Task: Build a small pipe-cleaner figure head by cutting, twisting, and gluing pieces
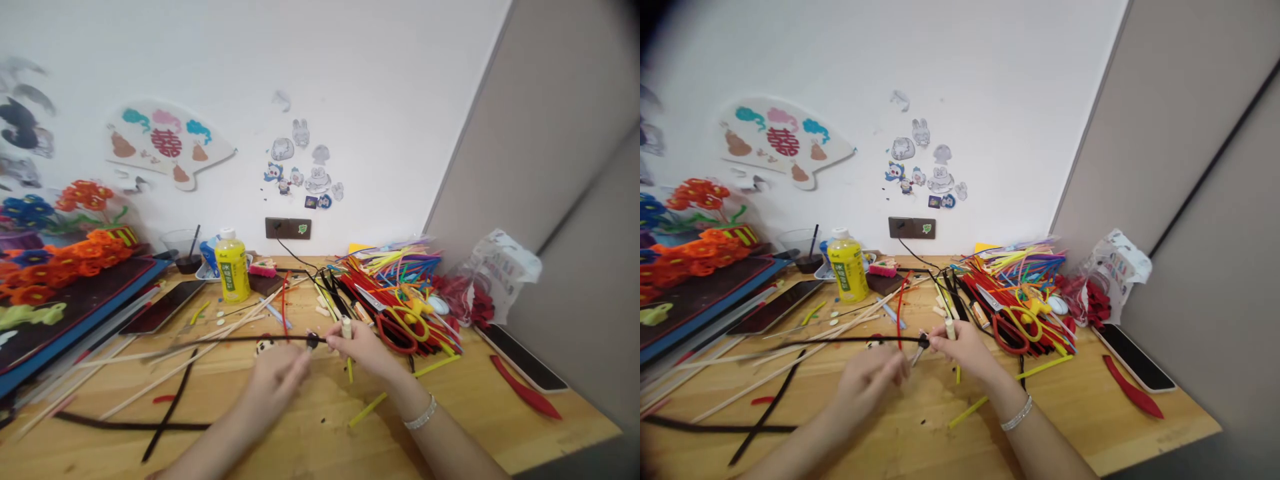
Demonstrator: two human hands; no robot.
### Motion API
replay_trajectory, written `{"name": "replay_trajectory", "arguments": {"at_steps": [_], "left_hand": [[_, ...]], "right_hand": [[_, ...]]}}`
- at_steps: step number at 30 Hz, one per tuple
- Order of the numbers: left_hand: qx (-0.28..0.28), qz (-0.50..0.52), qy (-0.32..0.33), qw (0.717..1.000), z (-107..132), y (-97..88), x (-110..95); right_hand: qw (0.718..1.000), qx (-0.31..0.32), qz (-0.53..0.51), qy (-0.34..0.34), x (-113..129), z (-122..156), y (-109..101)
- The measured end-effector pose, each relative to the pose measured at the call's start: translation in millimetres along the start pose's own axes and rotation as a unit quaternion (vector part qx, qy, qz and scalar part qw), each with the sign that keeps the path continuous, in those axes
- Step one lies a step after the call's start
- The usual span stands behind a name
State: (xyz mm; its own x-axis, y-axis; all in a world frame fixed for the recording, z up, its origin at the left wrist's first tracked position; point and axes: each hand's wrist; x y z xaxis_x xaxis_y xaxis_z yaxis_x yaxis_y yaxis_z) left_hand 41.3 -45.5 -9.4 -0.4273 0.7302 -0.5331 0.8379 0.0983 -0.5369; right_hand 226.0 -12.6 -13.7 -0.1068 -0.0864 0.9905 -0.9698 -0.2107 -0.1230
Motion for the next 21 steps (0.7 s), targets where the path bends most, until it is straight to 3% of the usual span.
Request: {"name": "replay_trajectory", "arguments": {"at_steps": [2, 4, 7, 11, 14, 17, 21], "left_hand": [[-0.004, -0.063, 0.189, 0.98, 5.1, 4.4, -8.6], [-0.031, -0.143, 0.261, 0.954, 5.5, 6.5, -11.6], [-0.051, -0.269, 0.215, 0.938, 0.4, 5.5, -2.8], [0.033, -0.335, 0.101, 0.936, -1.3, 3.6, 13.7], [0.064, -0.325, 0.045, 0.942, 1.9, 5.3, 15.4], [0.053, -0.289, 0.002, 0.956, 2.5, 6.1, 11.5], [0.035, -0.227, -0.038, 0.972, -1.7, 2.4, 6.9]], "right_hand": [[1.0, 0.022, 0.002, -0.013, -1.9, 0.8, 1.5], [0.998, 0.051, -0.004, -0.034, -3.1, 1.4, 3.1], [0.996, 0.067, -0.012, -0.052, -1.5, 1.7, 4.3], [0.999, 0.03, -0.026, -0.032, 1.5, 0.2, 4.6], [0.998, -0.012, -0.048, -0.03, -1.4, -2.9, 4.1], [0.994, -0.054, -0.084, -0.053, -6.4, -5.6, 3.2], [0.99, -0.031, -0.102, -0.088, -10.1, -3.7, 5.2]]}}
Point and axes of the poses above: each hand's wrist, its own z-axis away from the middle knuckle, its own y-axis out of the palm, x = y × z, and after that the axes turned 2 degrees about -x, right-handed
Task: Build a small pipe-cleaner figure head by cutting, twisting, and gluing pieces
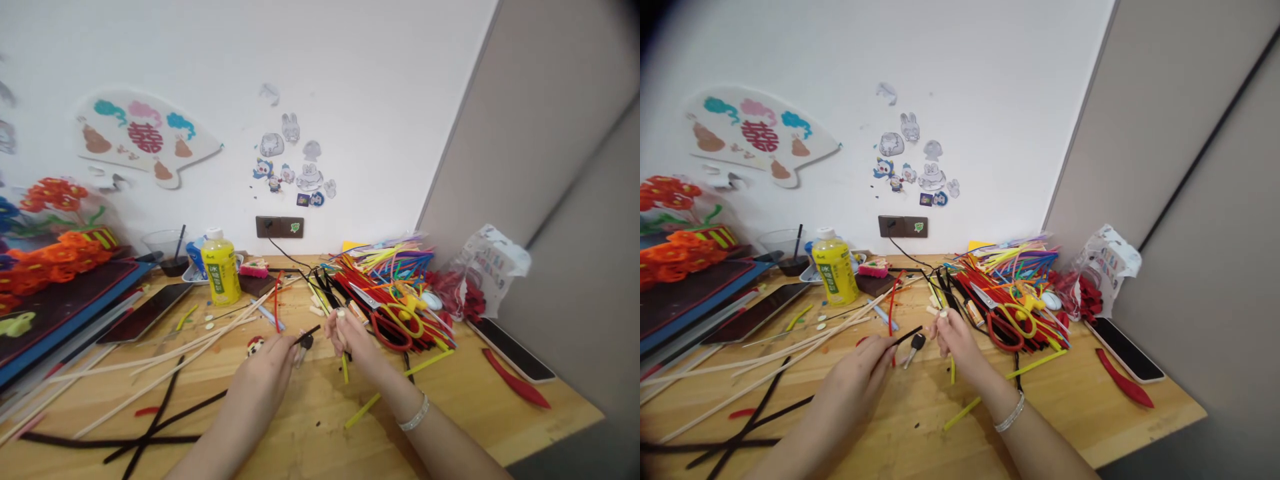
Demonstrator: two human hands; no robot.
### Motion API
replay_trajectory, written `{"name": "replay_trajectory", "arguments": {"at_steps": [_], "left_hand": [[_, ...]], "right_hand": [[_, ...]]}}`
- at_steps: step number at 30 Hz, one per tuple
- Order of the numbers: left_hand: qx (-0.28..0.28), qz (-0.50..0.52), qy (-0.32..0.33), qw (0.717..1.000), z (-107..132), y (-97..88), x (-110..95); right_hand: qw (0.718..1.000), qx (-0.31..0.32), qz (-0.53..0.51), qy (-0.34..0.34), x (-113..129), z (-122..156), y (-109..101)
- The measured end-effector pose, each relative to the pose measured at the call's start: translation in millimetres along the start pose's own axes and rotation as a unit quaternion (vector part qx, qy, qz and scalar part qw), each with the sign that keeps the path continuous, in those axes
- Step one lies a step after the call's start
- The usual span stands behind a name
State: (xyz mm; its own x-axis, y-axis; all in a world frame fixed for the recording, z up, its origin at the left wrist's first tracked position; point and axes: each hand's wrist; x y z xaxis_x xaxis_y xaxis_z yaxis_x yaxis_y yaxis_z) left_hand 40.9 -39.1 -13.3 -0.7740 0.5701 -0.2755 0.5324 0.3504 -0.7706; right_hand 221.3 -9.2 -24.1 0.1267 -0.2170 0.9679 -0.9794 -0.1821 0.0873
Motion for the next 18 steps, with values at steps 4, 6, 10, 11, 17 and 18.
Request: {"name": "replay_trajectory", "arguments": {"at_steps": [4, 6, 10, 11, 17, 18], "left_hand": [[-0.003, 0.035, -0.024, 0.999, -1.8, -3.6, -0.7], [-0.002, 0.042, -0.031, 0.999, -1.3, -3.5, -0.9], [-0.001, 0.052, -0.036, 0.998, -0.4, -2.2, -1.4], [0.003, 0.054, -0.036, 0.998, -0.6, -2.1, -1.7], [0.023, 0.048, -0.038, 0.998, -1.8, -3.4, -3.5], [0.025, 0.046, -0.04, 0.998, -1.9, -3.6, -3.6]], "right_hand": [[0.999, 0.019, 0.036, 0.0, -2.3, 6.4, 6.5], [0.999, 0.013, 0.042, 0.02, -4.2, 8.3, 9.1], [0.998, 0.002, 0.05, 0.03, -5.7, 8.2, 9.9], [0.998, 0.002, 0.053, 0.025, -4.8, 8.0, 9.6], [0.996, 0.018, 0.083, 0.012, 4.5, 10.2, 10.4], [0.996, 0.019, 0.087, 0.01, 4.9, 10.7, 10.7]]}}
Point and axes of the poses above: each hand's wrist, its own z-axis away from the middle knuckle, its own y-axis out of the palm, x = y × z, and after that the axes turned 2 degrees about -x, right-handed
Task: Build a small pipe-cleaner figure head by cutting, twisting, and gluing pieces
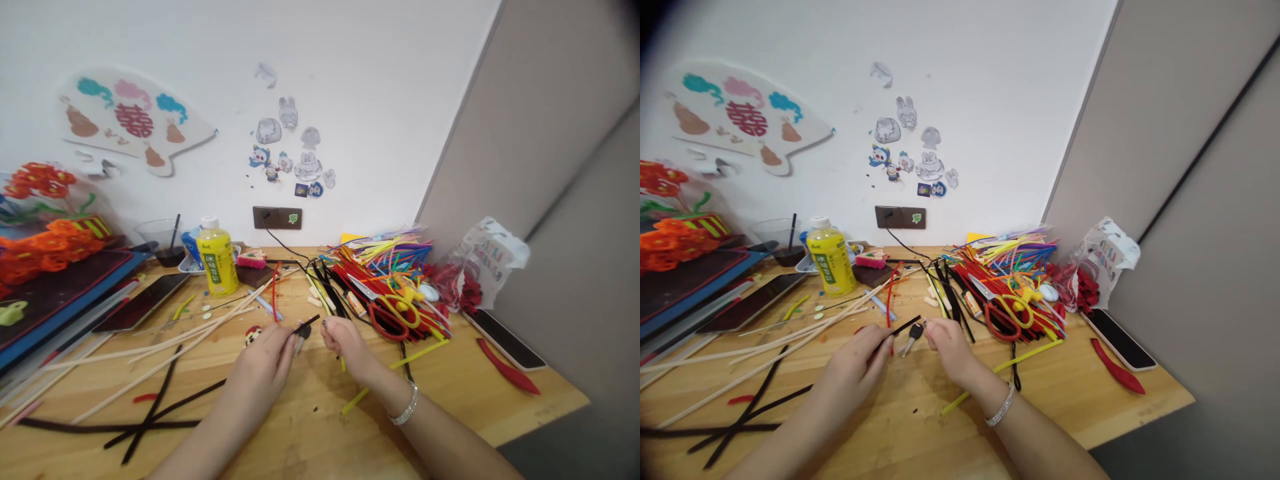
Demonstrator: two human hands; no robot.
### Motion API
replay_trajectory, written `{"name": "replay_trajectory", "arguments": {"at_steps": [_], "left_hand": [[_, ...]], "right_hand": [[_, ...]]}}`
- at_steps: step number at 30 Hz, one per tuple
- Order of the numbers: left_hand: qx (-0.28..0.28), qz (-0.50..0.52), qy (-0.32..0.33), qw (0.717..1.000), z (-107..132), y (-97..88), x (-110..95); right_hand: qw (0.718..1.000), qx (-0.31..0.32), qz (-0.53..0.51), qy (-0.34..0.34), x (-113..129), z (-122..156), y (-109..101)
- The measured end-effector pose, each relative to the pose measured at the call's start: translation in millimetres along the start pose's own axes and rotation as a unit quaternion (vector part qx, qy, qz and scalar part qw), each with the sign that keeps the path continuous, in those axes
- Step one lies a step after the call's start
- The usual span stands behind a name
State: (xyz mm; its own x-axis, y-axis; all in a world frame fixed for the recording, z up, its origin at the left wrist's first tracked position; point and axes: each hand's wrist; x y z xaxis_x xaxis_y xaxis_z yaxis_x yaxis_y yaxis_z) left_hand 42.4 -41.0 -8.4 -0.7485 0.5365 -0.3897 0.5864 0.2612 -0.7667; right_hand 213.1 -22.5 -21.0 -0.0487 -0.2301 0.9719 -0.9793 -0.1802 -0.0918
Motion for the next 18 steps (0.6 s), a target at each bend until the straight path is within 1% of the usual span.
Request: {"name": "replay_trajectory", "arguments": {"at_steps": [5, 11, 14, 16, 18], "left_hand": [[0.01, 0.003, -0.006, 1.0, -0.1, -0.7, -0.4], [0.022, 0.004, -0.016, 1.0, 0.3, -0.3, 0.0], [0.014, 0.038, -0.023, 0.999, 0.0, -1.0, -0.9], [0.002, 0.068, -0.041, 0.997, -0.4, -1.9, -1.6], [0.002, 0.088, -0.065, 0.994, -1.1, -2.7, -1.9]], "right_hand": [[0.999, -0.008, 0.031, -0.021, -3.5, 0.4, 0.4], [0.999, -0.007, 0.047, -0.027, -7.5, 0.1, -1.4], [0.998, -0.014, 0.053, -0.029, -8.1, 0.1, -2.3], [0.998, -0.021, 0.059, -0.029, -8.0, -0.1, -2.8], [0.997, -0.025, 0.065, -0.033, -8.0, -0.5, -3.2]]}}
Point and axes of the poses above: each hand's wrist, its own z-axis away from the middle knuckle, its own y-axis out of the palm, x = y × z, and after that the axes turned 2 degrees about -x, right-handed
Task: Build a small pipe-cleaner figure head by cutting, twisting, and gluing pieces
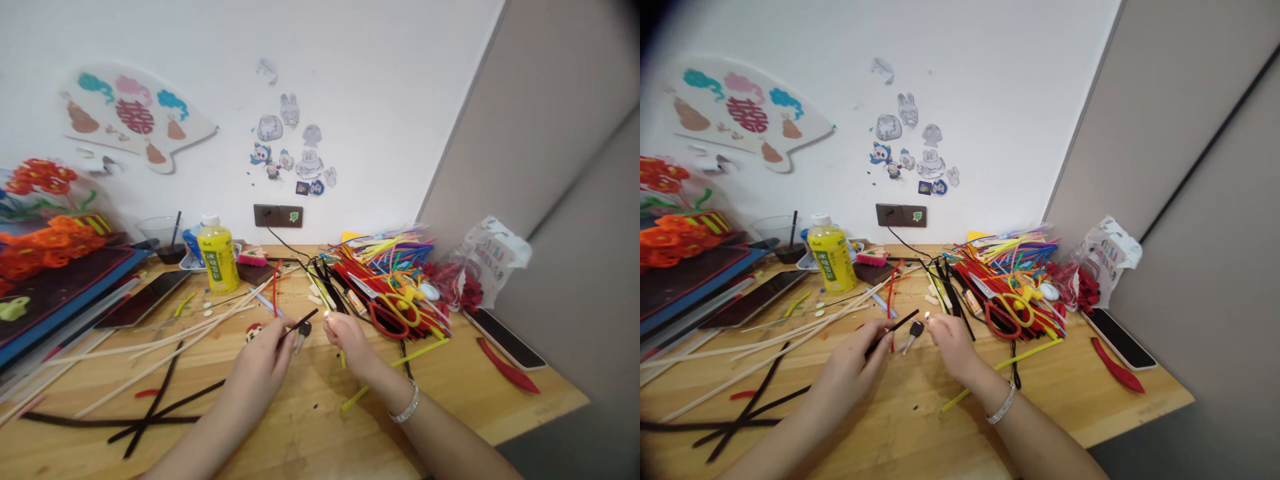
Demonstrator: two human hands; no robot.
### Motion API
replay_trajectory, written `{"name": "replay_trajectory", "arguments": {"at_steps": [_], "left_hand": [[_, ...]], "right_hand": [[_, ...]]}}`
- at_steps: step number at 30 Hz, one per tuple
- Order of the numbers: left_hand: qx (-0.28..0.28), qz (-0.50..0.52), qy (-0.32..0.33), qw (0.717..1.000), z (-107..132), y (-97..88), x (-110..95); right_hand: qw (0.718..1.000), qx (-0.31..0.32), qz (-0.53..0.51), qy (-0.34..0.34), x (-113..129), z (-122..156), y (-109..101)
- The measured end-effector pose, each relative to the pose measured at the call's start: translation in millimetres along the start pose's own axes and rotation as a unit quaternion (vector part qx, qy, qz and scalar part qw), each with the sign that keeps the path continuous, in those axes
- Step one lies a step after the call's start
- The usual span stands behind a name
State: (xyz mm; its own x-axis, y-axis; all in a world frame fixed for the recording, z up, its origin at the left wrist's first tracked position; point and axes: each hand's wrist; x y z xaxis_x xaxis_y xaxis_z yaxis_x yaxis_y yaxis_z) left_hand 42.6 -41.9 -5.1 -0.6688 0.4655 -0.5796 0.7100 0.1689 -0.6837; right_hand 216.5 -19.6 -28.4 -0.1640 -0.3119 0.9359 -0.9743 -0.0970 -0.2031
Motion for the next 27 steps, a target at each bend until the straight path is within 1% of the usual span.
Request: {"name": "replay_trajectory", "arguments": {"at_steps": [2, 7, 14, 17, 21, 27], "left_hand": [[0.011, 0.007, -0.011, 1.0, -0.6, -0.3, 0.3], [0.035, 0.005, -0.01, 0.999, -1.1, 0.0, 2.3], [0.043, -0.006, -0.021, 0.999, -2.1, 0.2, 0.7], [0.05, -0.006, -0.022, 0.998, -2.3, 0.2, 0.5], [0.049, -0.015, -0.027, 0.998, -1.2, -0.4, 1.6], [0.036, -0.031, -0.024, 0.999, -1.9, 0.3, 2.9]], "right_hand": [[1.0, -0.002, 0.006, -0.009, -0.4, -0.3, -0.3], [0.999, 0.006, 0.034, -0.033, -0.2, 0.3, -1.3], [0.994, 0.022, 0.087, -0.058, 12.3, 2.6, -3.1], [0.994, 0.022, 0.09, -0.065, 12.4, 2.3, -3.6], [0.993, 0.012, 0.1, -0.061, 8.2, 1.9, -3.9], [0.991, 0.019, 0.114, -0.073, 8.7, 2.2, -3.3]]}}
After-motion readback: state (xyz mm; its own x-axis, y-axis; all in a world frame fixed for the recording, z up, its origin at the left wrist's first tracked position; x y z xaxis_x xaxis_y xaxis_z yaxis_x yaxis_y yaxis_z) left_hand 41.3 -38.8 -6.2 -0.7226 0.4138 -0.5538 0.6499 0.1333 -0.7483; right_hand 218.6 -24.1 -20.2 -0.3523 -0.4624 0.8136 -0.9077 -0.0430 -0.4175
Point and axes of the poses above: each hand's wrist, its own z-axis away from the middle knuckle, its own y-axis out of the palm, x = y × z, and after that the axes turned 2 degrees about -x, right-handed
